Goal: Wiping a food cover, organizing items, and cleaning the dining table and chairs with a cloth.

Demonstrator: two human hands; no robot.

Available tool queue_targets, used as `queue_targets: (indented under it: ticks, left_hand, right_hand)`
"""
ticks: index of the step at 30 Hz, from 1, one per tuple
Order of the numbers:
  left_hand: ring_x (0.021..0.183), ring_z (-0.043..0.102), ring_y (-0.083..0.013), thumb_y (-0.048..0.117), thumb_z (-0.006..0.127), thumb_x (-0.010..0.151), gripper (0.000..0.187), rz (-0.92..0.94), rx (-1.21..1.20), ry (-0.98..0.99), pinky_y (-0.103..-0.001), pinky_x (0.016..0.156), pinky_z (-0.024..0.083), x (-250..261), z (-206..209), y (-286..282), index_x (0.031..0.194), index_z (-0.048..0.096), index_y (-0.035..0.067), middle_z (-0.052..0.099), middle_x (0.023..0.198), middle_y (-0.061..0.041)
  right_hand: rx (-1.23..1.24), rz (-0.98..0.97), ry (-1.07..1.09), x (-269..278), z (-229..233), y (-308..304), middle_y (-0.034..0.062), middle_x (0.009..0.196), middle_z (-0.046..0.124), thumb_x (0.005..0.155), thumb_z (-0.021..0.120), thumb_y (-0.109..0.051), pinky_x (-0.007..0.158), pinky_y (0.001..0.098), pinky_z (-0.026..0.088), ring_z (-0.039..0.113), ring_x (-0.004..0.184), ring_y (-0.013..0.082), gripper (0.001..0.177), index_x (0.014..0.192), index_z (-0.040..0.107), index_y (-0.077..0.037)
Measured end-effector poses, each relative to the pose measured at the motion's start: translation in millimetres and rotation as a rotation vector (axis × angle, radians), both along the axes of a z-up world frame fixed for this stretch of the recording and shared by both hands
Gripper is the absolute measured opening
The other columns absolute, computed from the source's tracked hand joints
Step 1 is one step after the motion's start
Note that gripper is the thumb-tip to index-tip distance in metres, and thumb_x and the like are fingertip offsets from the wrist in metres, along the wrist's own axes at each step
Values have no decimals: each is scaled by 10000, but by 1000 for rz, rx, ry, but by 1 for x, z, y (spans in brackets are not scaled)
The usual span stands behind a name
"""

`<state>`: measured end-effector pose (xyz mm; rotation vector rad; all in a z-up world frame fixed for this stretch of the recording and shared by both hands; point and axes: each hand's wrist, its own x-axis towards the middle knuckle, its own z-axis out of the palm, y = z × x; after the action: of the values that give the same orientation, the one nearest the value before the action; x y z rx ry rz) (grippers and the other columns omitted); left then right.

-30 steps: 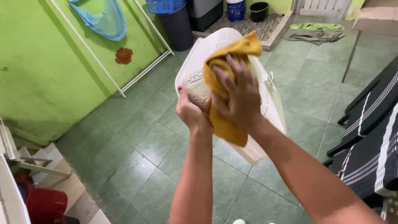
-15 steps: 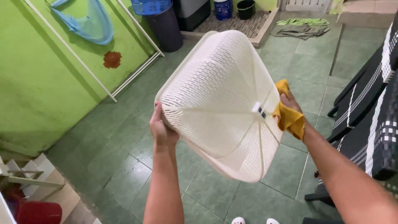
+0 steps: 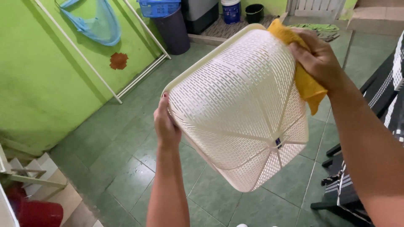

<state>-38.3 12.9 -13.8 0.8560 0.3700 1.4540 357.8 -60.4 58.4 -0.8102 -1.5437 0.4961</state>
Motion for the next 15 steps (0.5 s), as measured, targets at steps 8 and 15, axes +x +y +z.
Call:
queue_targets:
  ticks: [8, 15]
  left_hand:
    - [615, 590, -130, 428, 606, 1012, 500, -8, 18, 275, -286, 562, 463, 58, -23, -1, 917, 735, -46, 689, 792, -68]
    - [524, 394, -56, 487, 567, 1077, 618, 161, 40, 459, -277, 469, 313, 65, -48, -7, 650, 585, 40, 500, 615, 47]
  right_hand:
    - [207, -122, -804, -135, -12, -31, 150, 1395, 559, 993, 630, -196, 1216, 529, 270, 378, 1478, 366, 344, 1288, 654, -21]
    - [124, -141, -687, -124, -36, -9, 68, 1315, 540, 1004, 634, -120, 1224, 530, 287, 385, 1488, 312, 217, 1213, 691, -123]
